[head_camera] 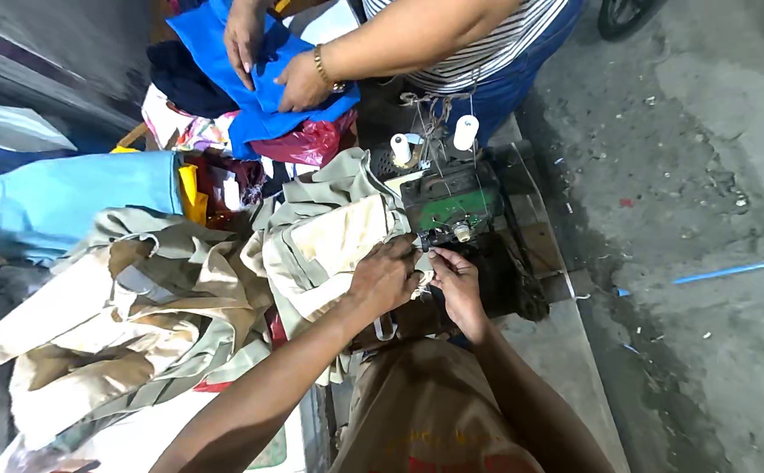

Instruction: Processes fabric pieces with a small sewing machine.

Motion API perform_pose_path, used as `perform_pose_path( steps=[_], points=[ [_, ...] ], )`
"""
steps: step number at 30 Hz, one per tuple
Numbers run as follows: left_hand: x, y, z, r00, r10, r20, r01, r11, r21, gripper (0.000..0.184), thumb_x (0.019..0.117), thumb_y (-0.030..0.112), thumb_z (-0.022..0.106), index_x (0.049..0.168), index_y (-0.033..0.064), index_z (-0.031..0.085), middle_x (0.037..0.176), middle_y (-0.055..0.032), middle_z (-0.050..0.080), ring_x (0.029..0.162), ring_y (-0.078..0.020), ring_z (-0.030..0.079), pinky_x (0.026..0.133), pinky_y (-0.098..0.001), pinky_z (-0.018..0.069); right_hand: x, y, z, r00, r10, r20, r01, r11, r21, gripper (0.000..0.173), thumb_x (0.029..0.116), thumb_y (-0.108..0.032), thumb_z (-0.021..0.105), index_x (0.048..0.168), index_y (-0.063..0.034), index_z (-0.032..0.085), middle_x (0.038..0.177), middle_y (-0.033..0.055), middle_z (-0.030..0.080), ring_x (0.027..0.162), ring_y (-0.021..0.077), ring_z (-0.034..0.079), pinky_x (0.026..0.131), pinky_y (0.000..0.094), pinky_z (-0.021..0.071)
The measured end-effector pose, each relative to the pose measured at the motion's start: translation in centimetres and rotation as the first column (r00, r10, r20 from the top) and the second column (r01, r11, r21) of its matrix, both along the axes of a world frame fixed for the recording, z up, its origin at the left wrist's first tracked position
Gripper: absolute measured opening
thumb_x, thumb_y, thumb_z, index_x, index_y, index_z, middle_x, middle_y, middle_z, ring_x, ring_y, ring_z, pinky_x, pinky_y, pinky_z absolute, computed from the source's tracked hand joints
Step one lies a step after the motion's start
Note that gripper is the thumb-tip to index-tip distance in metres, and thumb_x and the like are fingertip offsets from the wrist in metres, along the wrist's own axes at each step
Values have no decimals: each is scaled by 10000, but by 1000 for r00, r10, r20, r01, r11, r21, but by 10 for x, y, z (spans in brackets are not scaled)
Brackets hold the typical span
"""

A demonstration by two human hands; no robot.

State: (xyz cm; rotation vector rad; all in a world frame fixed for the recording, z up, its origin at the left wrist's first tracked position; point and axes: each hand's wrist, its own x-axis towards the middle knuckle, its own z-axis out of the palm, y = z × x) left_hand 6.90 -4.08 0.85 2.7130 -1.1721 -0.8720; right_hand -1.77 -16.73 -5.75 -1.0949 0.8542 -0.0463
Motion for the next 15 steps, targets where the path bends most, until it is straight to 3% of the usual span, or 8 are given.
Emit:
perform_pose_path(
  steps=[3, 8, 10, 13, 15],
  points=[
    [1, 0, -1, 1000, 17, 3, -17, 1000, 2, 436, 1048, 402, 514, 1399, 180, 647, 1602, -53, 437, 1440, -260, 454, 1163, -470, 390, -8, 6, -1, 1000, 19, 8, -18, 997, -70, 288, 902, -70, 766, 1172, 12, 712, 1030, 136, 714, 869, 171, 695, 710, 316, 602],
    [5, 0, -5, 998, 22, 55, -21, 1000, -18, 438, 1031, 406, 540, 1399, 196, 649, 1581, -66, 461, 1426, -263, 470, 1146, -469, 408, -5, 12, -9, 998, -24, 58, 34, 983, -183, 211, 891, -56, 771, 1086, 11, 729, 894, 93, 712, 738, 113, 668, 627, 251, 564],
    [8, -1, -4, 998, 26, 65, -25, 999, -23, 434, 1034, 404, 533, 1394, 192, 652, 1575, -71, 467, 1423, -261, 473, 1144, -468, 407, -7, 13, -10, 997, -14, 79, 31, 976, -217, 260, 895, -88, 771, 1125, 18, 709, 901, 89, 706, 720, 101, 663, 606, 240, 560],
    [7, -2, -4, 997, 41, 72, -39, 999, -29, 438, 1038, 398, 529, 1406, 190, 644, 1576, -74, 469, 1416, -267, 484, 1137, -474, 413, -19, 14, -3, 999, 49, 2, -49, 996, -72, 527, 913, -128, 767, 1368, 22, 548, 1048, 156, 672, 821, 186, 699, 652, 331, 618],
    [8, -2, -5, 997, 41, 71, -40, 999, -17, 452, 1040, 413, 530, 1424, 194, 627, 1587, -73, 453, 1422, -269, 475, 1139, -486, 409, -28, 16, 3, 996, 60, -65, -55, 996, 72, 518, 928, -78, 748, 1385, 29, 531, 1062, 186, 695, 836, 228, 734, 678, 367, 641]
  ],
)
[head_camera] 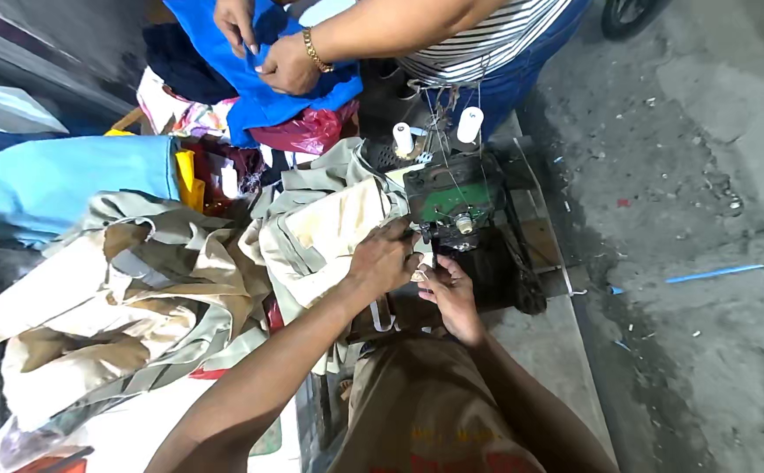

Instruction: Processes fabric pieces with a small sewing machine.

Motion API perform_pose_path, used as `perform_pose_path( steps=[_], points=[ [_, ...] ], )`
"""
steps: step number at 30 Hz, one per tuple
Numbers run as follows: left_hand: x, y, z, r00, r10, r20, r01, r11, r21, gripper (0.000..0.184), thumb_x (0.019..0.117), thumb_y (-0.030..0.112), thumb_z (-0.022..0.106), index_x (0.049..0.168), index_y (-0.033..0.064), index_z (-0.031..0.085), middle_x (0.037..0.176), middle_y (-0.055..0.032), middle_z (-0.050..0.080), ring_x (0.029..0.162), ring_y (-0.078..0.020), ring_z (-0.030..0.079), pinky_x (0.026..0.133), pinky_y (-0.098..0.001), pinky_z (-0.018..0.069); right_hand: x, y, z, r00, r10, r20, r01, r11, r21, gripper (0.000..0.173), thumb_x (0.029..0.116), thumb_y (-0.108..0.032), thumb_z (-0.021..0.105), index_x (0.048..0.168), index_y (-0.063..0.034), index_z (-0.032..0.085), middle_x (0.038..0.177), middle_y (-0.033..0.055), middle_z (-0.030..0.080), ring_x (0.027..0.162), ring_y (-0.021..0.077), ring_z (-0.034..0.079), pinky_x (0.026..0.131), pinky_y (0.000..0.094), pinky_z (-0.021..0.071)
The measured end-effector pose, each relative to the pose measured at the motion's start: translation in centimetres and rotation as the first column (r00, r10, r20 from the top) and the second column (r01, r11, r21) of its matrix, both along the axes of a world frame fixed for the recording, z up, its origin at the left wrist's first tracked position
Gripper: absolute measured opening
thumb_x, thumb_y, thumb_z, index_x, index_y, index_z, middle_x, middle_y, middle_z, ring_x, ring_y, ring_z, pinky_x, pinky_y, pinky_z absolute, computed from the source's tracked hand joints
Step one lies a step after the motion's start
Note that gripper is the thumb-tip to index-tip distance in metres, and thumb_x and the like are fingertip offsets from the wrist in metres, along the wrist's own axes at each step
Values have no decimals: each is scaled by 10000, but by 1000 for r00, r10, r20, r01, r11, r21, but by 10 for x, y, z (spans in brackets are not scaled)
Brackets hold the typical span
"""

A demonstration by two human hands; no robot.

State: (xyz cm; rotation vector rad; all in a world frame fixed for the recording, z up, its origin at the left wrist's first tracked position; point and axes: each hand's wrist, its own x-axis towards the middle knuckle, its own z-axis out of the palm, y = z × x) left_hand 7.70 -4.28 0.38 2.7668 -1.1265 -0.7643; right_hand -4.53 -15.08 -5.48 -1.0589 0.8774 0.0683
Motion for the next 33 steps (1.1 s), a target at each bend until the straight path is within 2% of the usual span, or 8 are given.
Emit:
perform_pose_path(
  steps=[3, 7, 13, 19, 25, 28, 30, 33],
  points=[
    [1, -2, 0, 1000, 3, 17, -3, 1000, -3, 454, 1032, 430, 543, 1408, 194, 639, 1575, -78, 463, 1402, -274, 494, 1115, -489, 433, -8, 0, 5, 999, -32, -12, 32, 999, 14, 303, 927, -13, 724, 1197, 80, 621, 916, 153, 719, 728, 179, 727, 665, 315, 638],
    [4, -7, 5, 1000, 24, 18, -25, 999, 46, 470, 1037, 456, 521, 1422, 209, 626, 1573, -69, 465, 1401, -273, 495, 1116, -490, 431, -4, -2, 9, 999, -53, -10, 52, 996, -67, 211, 914, -56, 758, 1063, 69, 678, 807, 115, 712, 650, 143, 699, 618, 286, 622],
    [10, -13, 11, 1000, 29, 0, -28, 992, 124, 516, 999, 499, 577, 1404, 183, 631, 1582, -90, 445, 1421, -295, 467, 1122, -519, 413, 1, -5, 4, 999, -40, -2, 39, 994, -102, 185, 920, -80, 759, 1021, 58, 691, 781, 108, 709, 632, 144, 693, 605, 283, 616],
    [18, -15, 13, 999, 34, -9, -32, 987, 160, 532, 999, 530, 562, 1402, 189, 636, 1618, -75, 404, 1472, -277, 410, 1153, -509, 386, 4, -8, 2, 1000, -16, 8, 17, 993, -119, 189, 945, -127, 742, 984, 49, 687, 757, 95, 693, 617, 135, 677, 591, 282, 605],
    [22, -14, 8, 999, 36, 17, -38, 989, 146, 550, 974, 577, 574, 1295, 149, 701, 1613, -84, 409, 1451, -290, 434, 1134, -514, 408, 5, -9, -4, 1000, 21, 23, -16, 977, -214, 208, 971, -179, 718, 923, 22, 698, 728, 70, 690, 603, 122, 675, 599, 278, 608],
    [32, -11, 10, 999, 23, -39, -17, 988, 151, 710, 901, 699, 603, 1372, 170, 651, 1649, -78, 341, 1456, -304, 416, 1126, -525, 414, 9, -11, -5, 999, 44, 31, -34, 962, -271, 233, 973, -207, 716, 889, 10, 697, 722, 58, 680, 607, 113, 666, 607, 277, 599],
    [32, -7, 8, 1000, 5, -30, -1, 991, 136, 762, 874, 701, 646, 1430, 182, 605, 1656, -83, 326, 1457, -311, 416, 1130, -517, 410, 7, -11, -6, 997, 62, 34, -50, 957, -286, 232, 964, -207, 727, 873, 3, 694, 718, 58, 678, 604, 113, 665, 609, 277, 600],
    [34, -9, 7, 1000, 8, -5, -7, 988, 156, 772, 851, 715, 661, 1397, 170, 630, 1647, -87, 338, 1452, -314, 418, 1119, -521, 423, 7, -13, -7, 996, 82, 31, -69, 953, -296, 231, 967, -215, 722, 880, -2, 696, 717, 57, 678, 610, 114, 670, 613, 277, 603]
  ],
)
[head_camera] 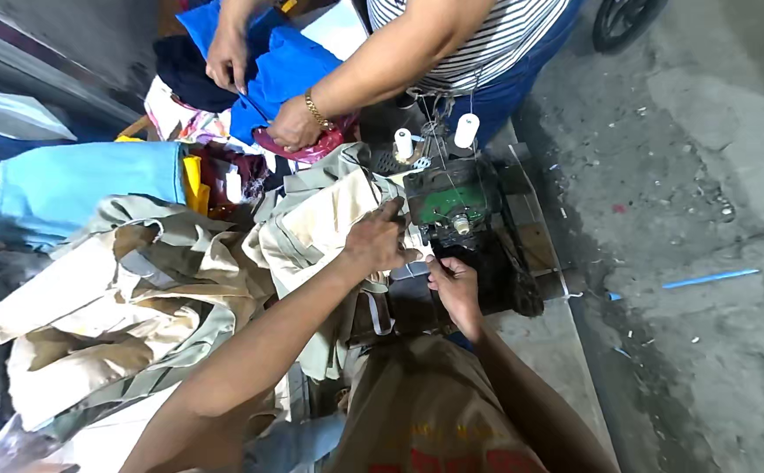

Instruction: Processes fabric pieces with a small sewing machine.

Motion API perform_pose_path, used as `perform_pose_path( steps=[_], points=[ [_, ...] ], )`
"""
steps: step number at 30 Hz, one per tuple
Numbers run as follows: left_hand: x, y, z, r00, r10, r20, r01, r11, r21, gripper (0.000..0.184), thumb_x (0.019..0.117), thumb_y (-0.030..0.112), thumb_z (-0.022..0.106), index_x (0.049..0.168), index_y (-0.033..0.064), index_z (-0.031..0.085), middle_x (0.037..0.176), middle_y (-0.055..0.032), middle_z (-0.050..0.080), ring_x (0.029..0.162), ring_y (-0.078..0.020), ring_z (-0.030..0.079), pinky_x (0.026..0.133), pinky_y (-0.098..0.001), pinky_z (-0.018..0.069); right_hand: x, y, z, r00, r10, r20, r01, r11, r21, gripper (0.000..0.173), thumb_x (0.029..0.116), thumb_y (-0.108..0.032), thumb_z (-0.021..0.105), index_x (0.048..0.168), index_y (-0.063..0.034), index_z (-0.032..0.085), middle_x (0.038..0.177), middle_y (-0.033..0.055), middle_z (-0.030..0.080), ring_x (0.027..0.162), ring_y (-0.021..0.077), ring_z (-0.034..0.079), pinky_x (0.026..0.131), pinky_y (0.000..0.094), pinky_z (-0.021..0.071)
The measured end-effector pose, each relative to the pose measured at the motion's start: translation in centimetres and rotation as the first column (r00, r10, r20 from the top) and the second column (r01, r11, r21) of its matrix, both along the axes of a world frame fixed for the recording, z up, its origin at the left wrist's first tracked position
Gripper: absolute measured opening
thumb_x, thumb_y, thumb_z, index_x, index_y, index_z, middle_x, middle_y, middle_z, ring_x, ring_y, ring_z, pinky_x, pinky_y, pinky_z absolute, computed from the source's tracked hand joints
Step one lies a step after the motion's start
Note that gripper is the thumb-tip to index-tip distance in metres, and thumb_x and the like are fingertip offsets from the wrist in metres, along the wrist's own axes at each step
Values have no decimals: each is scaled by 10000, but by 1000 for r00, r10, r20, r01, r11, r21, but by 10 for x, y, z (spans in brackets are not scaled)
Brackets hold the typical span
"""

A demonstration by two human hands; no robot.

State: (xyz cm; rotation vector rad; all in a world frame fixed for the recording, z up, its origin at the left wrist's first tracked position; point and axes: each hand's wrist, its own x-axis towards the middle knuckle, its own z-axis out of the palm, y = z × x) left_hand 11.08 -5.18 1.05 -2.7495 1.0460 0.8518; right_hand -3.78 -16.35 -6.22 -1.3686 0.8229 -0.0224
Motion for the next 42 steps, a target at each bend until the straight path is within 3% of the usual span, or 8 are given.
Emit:
perform_pose_path(
  steps=[16, 20, 23, 25, 27, 32, 39, 42],
  points=[
    [20, -2, 6, 999, 45, 0, -45, 999, -29, 855, 853, 728, 652, 1510, 195, 527, 1663, -119, 309, 1464, -333, 412, 1090, -546, 452, 15, 4, -3, 999, -40, -32, 41, 999, 31, 311, 981, -243, 708, 793, -11, 622, 685, 63, 596, 565, 136, 615, 588, 325, 600],
    [21, 1, 2, 997, 69, 24, -68, 996, -52, 849, 837, 749, 649, 1487, 210, 554, 1661, -113, 312, 1442, -337, 441, 1052, -568, 480, -18, -33, 7, 967, 239, -85, -253, 924, -287, 346, 1023, -324, 607, 1017, 5, 717, 839, 82, 720, 746, 158, 712, 723, 372, 616],
    [25, 3, 0, 996, 87, 31, -84, 994, -75, 840, 840, 738, 658, 1485, 211, 558, 1660, -105, 316, 1435, -330, 448, 1055, -558, 479, -53, -84, 14, 944, 223, -244, -329, 705, -628, 309, 1024, -245, 589, 1081, 25, 728, 1004, 188, 724, 899, 295, 714, 833, 492, 583],
    [27, 4, 0, 995, 102, 9, -101, 993, -59, 845, 856, 740, 633, 1509, 214, 529, 1679, -94, 283, 1457, -327, 425, 1075, -551, 465, -75, -123, 14, 815, 273, -511, -554, 626, -549, 327, 1019, -191, 576, 1249, 24, 666, 1236, 251, 662, 1161, 393, 642, 1028, 570, 493],
    [28, 6, -2, 993, 116, 3, -115, 991, -71, 844, 855, 739, 634, 1501, 206, 536, 1676, -101, 285, 1455, -334, 424, 1067, -555, 470, -96, -149, 4, 718, 331, -612, -657, 613, -439, 395, 970, -157, 652, 1322, 19, 626, 1299, 266, 636, 1234, 415, 600, 1078, 598, 443],
    [34, 12, -13, 989, 146, 30, -140, 979, -149, 890, 851, 758, 620, 1537, 207, 485, 1670, -134, 286, 1470, -344, 401, 1069, -563, 470, -108, -166, -22, 667, 475, -573, -723, 598, -346, 454, 931, -196, 726, 1347, -38, 635, 1288, 205, 666, 1225, 341, 625, 1086, 560, 465],
    [18, 22, -32, 934, 356, -1, -335, 877, -344, 871, 837, 725, 673, 1537, 239, 493, 1690, -110, 249, 1403, -368, 479, 994, -608, 510, -88, -186, -34, 521, 608, -600, -848, 449, -281, 335, 942, -246, 706, 1174, -5, 702, 1103, 209, 710, 1048, 348, 681, 973, 580, 515],
    [14, 25, -33, 900, 431, -66, -424, 827, -370, 883, 841, 722, 675, 1560, 258, 455, 1708, -90, 202, 1488, -345, 377, 1069, -605, 466, -90, -169, -11, 688, 563, -458, -710, 652, -266, 253, 975, -148, 641, 1145, 36, 681, 1017, 184, 705, 914, 260, 692, 859, 476, 572]
  ],
)
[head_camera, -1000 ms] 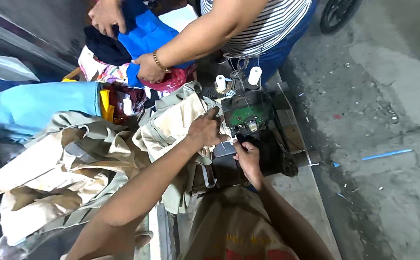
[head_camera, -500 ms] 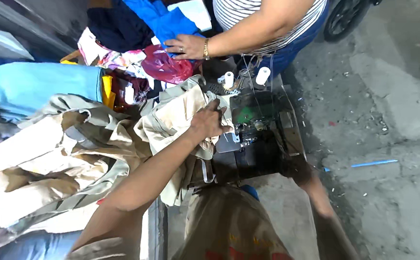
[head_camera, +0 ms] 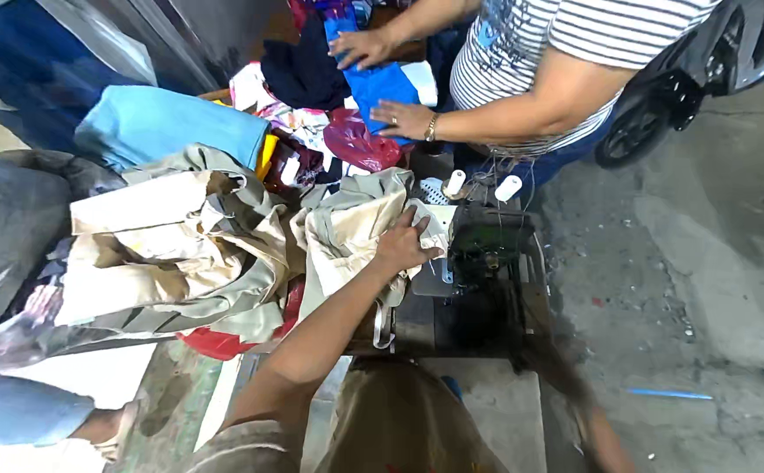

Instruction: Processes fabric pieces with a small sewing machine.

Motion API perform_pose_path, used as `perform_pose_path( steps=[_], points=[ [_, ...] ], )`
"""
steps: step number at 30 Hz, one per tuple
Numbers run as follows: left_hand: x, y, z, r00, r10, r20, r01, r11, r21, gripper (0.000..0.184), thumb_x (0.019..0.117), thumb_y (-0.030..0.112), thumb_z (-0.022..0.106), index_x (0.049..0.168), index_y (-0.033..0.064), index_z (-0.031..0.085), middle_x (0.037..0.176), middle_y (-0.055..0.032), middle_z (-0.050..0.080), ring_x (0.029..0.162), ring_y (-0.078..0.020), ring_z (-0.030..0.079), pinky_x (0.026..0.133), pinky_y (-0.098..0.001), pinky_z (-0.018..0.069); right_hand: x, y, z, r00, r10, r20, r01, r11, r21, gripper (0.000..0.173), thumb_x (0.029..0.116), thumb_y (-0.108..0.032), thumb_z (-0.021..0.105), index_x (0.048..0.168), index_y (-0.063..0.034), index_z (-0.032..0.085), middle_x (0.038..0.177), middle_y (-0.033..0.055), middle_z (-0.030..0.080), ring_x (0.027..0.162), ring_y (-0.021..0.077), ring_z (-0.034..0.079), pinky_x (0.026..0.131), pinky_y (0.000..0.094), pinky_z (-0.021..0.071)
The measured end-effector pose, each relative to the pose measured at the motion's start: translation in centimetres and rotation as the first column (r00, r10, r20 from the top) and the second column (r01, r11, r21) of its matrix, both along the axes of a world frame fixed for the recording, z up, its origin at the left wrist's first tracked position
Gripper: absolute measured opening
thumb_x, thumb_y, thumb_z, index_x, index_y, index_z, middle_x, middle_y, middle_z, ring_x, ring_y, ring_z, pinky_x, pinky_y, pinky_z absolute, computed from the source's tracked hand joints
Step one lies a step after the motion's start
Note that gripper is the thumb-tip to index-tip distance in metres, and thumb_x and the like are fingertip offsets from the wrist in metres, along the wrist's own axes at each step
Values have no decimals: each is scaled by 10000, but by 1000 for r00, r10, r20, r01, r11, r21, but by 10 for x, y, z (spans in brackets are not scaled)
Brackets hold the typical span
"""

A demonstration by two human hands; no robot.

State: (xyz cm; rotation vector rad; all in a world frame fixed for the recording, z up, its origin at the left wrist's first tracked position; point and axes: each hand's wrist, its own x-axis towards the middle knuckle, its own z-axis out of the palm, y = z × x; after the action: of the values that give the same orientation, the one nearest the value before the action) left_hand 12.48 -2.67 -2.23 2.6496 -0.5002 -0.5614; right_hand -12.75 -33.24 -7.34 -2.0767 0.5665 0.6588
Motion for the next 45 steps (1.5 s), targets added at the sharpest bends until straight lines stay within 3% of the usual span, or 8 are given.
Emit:
perform_pose_path(
  steps=[4, 9, 18, 22, 28, 34, 39, 45],
  points=[
    [-16, 5, -14, 990, 117, 82, -108, 988, -112, 808, 879, 691, 653, 1537, 250, 492, 1637, -131, 363, 1354, -372, 536, 982, -617, 521, -25, 49, 34, 960, -152, 236, 135, 987, 89, 442, 887, -66, 689, 1299, 52, 580, 1093, 152, 698, 973, 180, 690, 883, 389, 586],
    [-24, 1, -20, 966, 229, 122, -201, 958, -207, 748, 906, 630, 654, 1522, 229, 514, 1592, -114, 442, 1319, -347, 576, 987, -589, 533, -43, 113, 54, 929, -101, 355, 18, 973, 231, 342, 791, -143, 739, 1099, -1, 702, 892, 33, 738, 791, 87, 704, 741, 316, 613],
    [-60, 24, -24, 889, 410, 206, -356, 899, -255, 746, 910, 653, 606, 1509, 214, 532, 1560, -139, 472, 1233, -369, 625, 927, -609, 548, 10, 185, 29, 824, -520, 223, 237, 675, 699, 284, 970, -14, 494, 1216, 49, 620, 982, 59, 710, 829, 82, 685, 753, 274, 600],
    [-65, 30, -31, 831, 284, 478, -153, 943, -294, 680, 943, 617, 586, 1421, 134, 623, 1563, -142, 479, 1403, -345, 501, 1082, -554, 468, 46, 179, 26, 798, -504, 330, 205, 743, 637, 247, 955, 13, 527, 1165, 51, 650, 994, 72, 718, 831, 54, 671, 732, 236, 568],
    [-51, 60, -8, 583, -441, 683, 617, 786, -19, 434, 1025, 530, 508, 1281, 262, 734, 1451, -25, 613, 1427, -252, 492, 1216, -580, 292, 4, 147, 46, 851, -144, 506, -48, 936, 347, 388, 804, -19, 636, 1174, 98, 634, 987, 79, 731, 882, 11, 676, 814, 222, 568],
    [-43, 62, 23, 484, -583, 653, 766, 643, 7, 185, 991, 83, 599, 1021, 110, 779, 1168, -85, 725, 1177, -283, 666, 1134, -494, 447, -32, 124, 34, 780, -2, 626, -84, 991, 108, 396, 738, -156, 713, 1069, 61, 703, 846, 79, 734, 716, 67, 687, 674, 269, 590],
    [-65, 60, 53, 968, -49, 245, 192, 774, -604, 183, 987, 63, 642, 1105, 2, 766, 1073, -89, 770, 983, -134, 736, 934, -336, 590, -43, 110, 45, 725, 111, 680, -158, 987, 7, 419, 729, -221, 739, 1064, 30, 727, 858, 98, 751, 730, 120, 717, 670, 320, 603],
    [-119, 68, 47, 800, 599, 46, -393, 581, -713, 178, 913, 103, 766, 1078, 35, 763, 985, -37, 771, 856, -58, 722, 827, -267, 604, -39, 119, 67, 756, -131, 641, -241, 855, 459, 262, 791, -133, 734, 1033, -40, 698, 876, -75, 718, 780, -76, 643, 716, 153, 567]
  ],
)
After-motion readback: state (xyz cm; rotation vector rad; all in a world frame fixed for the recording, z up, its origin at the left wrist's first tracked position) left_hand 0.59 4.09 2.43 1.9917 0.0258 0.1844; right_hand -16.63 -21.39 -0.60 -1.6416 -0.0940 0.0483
